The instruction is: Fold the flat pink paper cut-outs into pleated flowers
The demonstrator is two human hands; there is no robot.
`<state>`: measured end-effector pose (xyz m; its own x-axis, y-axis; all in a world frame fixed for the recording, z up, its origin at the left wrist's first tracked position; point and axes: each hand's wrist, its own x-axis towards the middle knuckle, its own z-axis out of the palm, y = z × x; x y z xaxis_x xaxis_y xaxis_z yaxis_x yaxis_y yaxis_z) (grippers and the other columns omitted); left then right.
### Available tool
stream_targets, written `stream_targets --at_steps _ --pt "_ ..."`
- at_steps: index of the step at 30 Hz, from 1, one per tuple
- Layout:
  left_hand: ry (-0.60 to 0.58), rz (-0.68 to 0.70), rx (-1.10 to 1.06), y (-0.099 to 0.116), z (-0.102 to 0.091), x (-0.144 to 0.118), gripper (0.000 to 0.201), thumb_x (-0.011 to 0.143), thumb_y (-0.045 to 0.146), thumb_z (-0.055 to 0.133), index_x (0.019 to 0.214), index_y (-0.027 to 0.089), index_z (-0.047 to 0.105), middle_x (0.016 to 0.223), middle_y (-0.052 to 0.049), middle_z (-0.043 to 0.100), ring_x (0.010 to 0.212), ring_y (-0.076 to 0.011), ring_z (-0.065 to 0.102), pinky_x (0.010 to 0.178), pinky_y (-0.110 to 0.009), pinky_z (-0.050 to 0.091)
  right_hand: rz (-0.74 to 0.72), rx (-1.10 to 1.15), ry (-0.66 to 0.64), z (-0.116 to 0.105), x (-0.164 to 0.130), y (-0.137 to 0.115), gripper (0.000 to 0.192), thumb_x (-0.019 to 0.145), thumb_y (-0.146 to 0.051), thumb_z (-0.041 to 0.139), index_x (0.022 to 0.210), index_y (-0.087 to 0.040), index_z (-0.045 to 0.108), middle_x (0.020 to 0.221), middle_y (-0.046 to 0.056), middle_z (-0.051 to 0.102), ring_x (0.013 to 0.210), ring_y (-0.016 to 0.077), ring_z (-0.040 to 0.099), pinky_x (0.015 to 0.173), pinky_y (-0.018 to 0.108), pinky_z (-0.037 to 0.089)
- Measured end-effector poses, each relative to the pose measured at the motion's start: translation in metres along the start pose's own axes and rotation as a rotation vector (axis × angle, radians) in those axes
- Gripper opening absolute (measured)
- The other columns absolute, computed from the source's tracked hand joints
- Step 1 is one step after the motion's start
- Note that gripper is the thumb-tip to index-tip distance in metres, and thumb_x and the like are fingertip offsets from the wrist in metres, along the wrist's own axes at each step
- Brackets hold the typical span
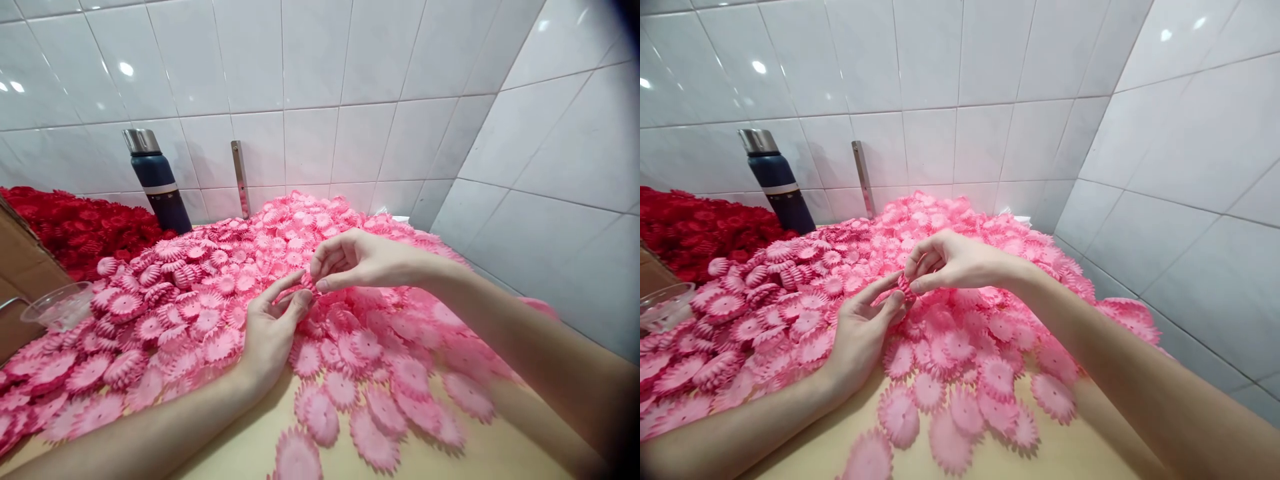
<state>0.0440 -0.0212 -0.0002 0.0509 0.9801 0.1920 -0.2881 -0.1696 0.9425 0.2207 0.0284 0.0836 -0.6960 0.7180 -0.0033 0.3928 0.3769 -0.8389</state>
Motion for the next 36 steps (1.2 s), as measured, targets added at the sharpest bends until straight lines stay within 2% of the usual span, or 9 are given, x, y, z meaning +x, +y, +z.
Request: stream_targets --at_steps 9,17,29,36 --pt "-0.035 -0.011 -0.042 -0.0014 -0.0004 -0.0016 0.032 0.079 0.026 0.071 0.109 0.017 0.067 0.098 -0.005 0.076 0.088 -0.0163 0.071 0.085 -0.028 0.056 0.003 0.024 0.017 0.0008 -0.0008 -0.0033 0.013 0.076 -0.022 0.069 0.086 -0.016 0.063 0.083 0.005 0.072 0.074 0.016 0.068 0.073 0.031 0.054" --pt "-0.053 0.0 -0.013 -0.0024 -0.0013 -0.0011 0.033 0.08 0.029 0.07 0.111 0.016 0.066 0.105 -0.007 0.073 0.095 -0.0194 0.069 0.087 -0.031 0.056 0.002 0.02 -0.001 -0.0004 -0.0013 -0.0034 0.013 0.076 -0.02 0.069 0.086 -0.015 0.063 0.083 0.004 0.072 0.076 0.0161 0.068 0.073 0.03 0.053" --pt "-0.037 -0.038 -0.012 -0.0014 -0.0009 -0.0017 0.036 0.077 0.029 0.073 0.11 0.017 0.066 0.103 -0.008 0.074 0.095 -0.0225 0.069 0.089 -0.036 0.055 0.001 0.033 -0.003 0.0 -0.0025 -0.004 0.013 0.077 -0.023 0.068 0.086 -0.016 0.062 0.085 0.005 0.072 0.078 0.0165 0.068 0.076 0.032 0.054" --pt "-0.051 -0.031 0.011 -0.0002 -0.0003 -0.0026 0.035 0.078 0.03 0.072 0.11 0.017 0.066 0.105 -0.008 0.072 0.096 -0.0222 0.069 0.089 -0.035 0.054 -0.007 0.024 -0.001 0.0018 -0.0002 -0.0018 0.009 0.074 -0.012 0.064 0.08 -0.016 0.058 0.077 0.003 0.069 0.072 0.015 0.067 0.071 0.029 0.053"
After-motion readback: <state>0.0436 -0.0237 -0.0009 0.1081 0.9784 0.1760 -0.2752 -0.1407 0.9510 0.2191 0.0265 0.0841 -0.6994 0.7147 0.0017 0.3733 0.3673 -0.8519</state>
